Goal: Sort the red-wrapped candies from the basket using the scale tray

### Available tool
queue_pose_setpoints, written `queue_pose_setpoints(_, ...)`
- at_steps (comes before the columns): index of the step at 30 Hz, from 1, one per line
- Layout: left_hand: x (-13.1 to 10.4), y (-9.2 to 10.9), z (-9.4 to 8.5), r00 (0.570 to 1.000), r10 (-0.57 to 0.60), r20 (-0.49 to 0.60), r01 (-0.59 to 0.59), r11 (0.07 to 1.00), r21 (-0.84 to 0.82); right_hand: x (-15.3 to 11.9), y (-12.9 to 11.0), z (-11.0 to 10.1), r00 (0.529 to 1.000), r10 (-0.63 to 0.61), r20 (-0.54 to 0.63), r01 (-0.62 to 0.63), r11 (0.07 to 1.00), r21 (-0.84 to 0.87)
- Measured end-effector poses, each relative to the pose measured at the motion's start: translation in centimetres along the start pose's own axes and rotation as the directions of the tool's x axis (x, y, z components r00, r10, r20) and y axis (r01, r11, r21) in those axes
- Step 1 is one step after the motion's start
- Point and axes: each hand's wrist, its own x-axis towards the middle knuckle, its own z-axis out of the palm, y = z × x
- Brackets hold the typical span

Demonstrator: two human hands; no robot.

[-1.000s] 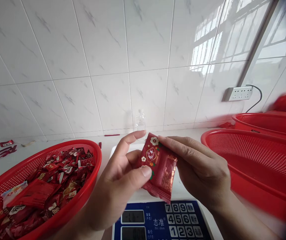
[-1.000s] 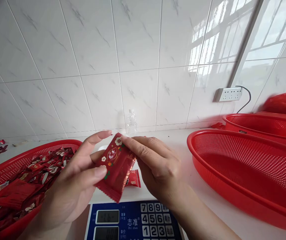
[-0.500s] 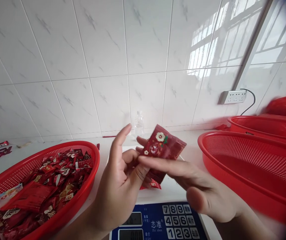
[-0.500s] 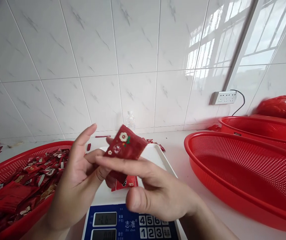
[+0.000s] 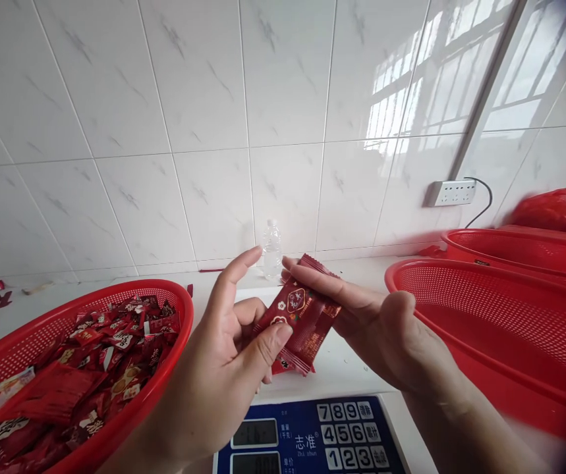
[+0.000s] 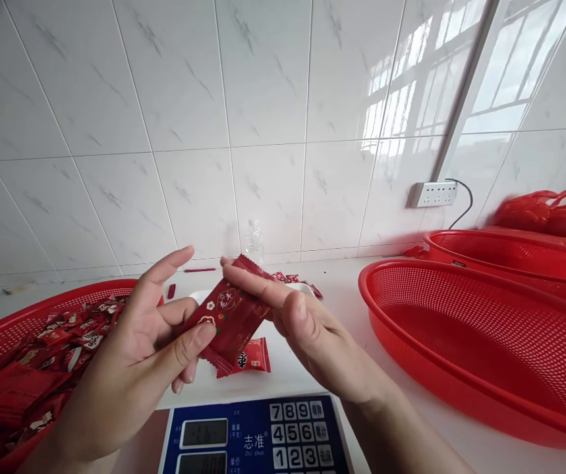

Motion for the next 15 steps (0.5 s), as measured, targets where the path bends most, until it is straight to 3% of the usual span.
queue_pose_setpoints(5,0.1,0.1,-0.2,0.999,-0.03,0.04,0.03,0.999,0.012,0.6,0.4,-2.2,0.962,-0.032,-0.271,0.036,0.999,0.012)
queue_pose_setpoints(9,0.8,-0.6,-0.2,0.989,-0.05,0.139,0.037,0.994,0.099,0.7,0.1,-2.4,0.961,0.189,-0.203,-0.188,0.982,0.025)
queue_pose_setpoints(11,1.3,-1.2,-0.1,0.986,-0.057,0.157,0.027,0.982,0.186,0.7,-0.2,-2.2,0.955,0.229,-0.188,-0.235,0.972,-0.008)
queue_pose_setpoints(15,1.7,-1.9,-0.2,0.992,0.127,0.005,-0.123,0.943,0.311,0.6,0.0,-3.8,0.94,0.267,-0.211,-0.302,0.941,-0.152)
